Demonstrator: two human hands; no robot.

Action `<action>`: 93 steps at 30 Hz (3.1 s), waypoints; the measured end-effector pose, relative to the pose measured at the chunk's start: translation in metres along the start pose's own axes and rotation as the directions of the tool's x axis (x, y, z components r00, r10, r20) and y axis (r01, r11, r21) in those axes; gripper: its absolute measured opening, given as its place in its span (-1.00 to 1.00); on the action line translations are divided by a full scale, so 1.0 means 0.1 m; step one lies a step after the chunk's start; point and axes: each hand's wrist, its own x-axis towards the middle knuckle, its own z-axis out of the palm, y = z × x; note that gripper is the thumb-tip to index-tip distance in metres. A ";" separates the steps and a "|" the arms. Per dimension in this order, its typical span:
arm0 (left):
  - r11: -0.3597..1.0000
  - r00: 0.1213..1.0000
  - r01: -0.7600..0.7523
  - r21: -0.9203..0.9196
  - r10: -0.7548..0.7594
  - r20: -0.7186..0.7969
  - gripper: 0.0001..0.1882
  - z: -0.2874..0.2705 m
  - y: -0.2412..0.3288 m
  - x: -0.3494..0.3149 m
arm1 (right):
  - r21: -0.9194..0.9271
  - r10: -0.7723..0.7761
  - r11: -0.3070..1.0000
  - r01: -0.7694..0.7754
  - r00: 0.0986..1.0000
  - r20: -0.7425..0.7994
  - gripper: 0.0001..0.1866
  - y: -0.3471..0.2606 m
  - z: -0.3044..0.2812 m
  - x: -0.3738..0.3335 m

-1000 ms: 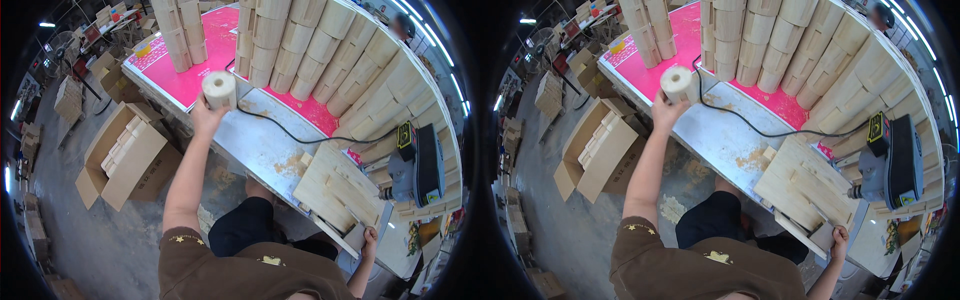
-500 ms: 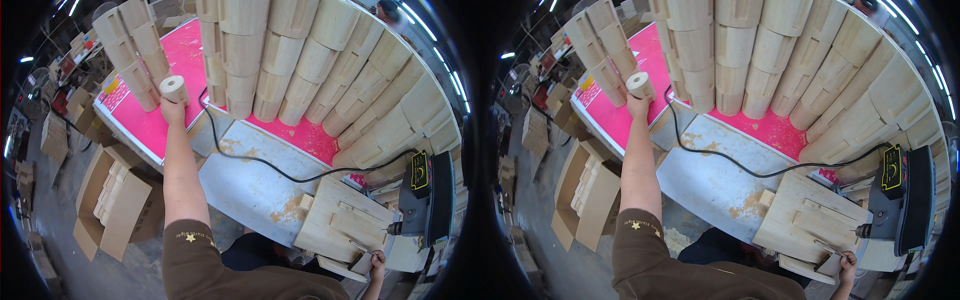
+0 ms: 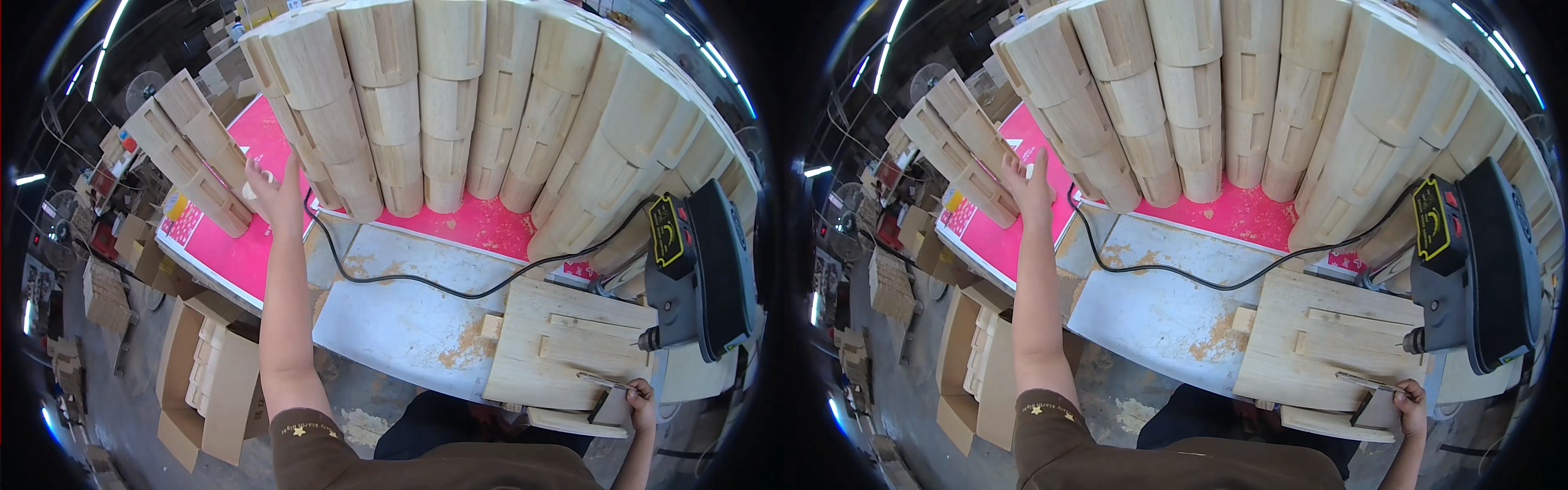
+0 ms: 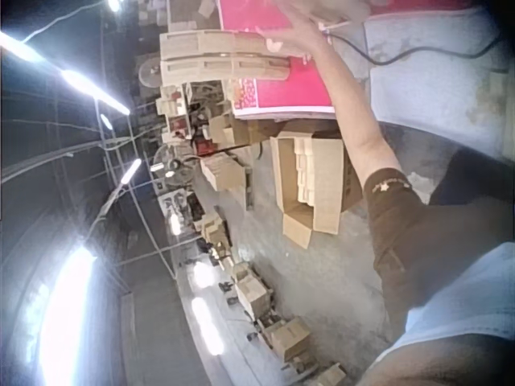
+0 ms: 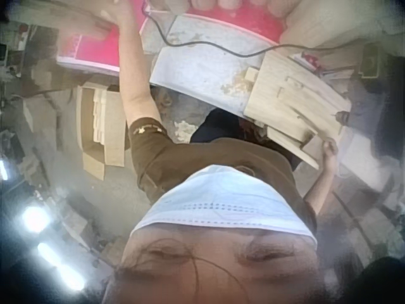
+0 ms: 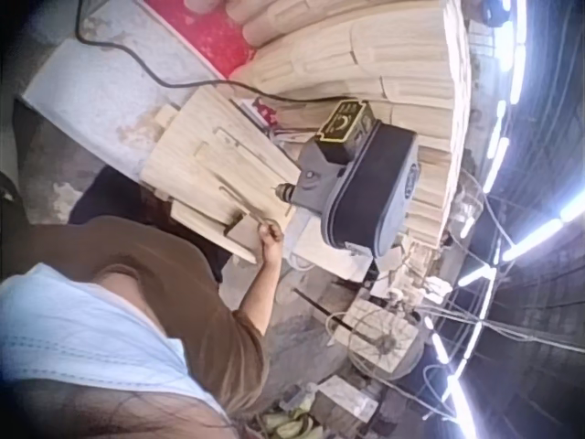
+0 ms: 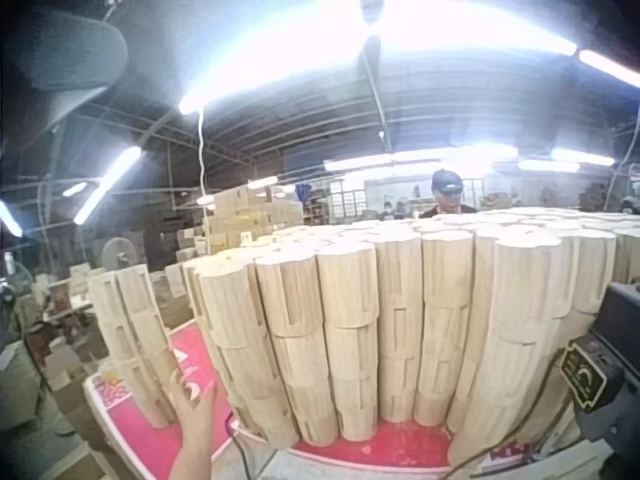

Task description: Operating a vertical drill press to machine holes into cylindrical wooden furniture components.

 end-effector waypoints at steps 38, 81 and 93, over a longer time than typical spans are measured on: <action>0.960 0.988 0.017 0.278 -0.059 0.143 -0.20 0.55 -0.62 -0.63 | -0.023 -0.093 0.995 0.094 0.994 0.052 -0.61 0.03 0.03 -0.03; 0.895 0.700 0.275 -0.351 0.064 0.712 -0.49 -0.27 2.04 -1.85 | 0.168 -0.249 0.960 0.223 0.955 0.160 -0.77 0.17 -0.15 -0.17; 0.926 -0.146 0.266 0.266 -0.235 0.961 -0.56 -0.23 1.72 -2.92 | 0.320 -0.345 0.913 0.255 0.899 0.269 -0.74 0.16 -0.05 -0.56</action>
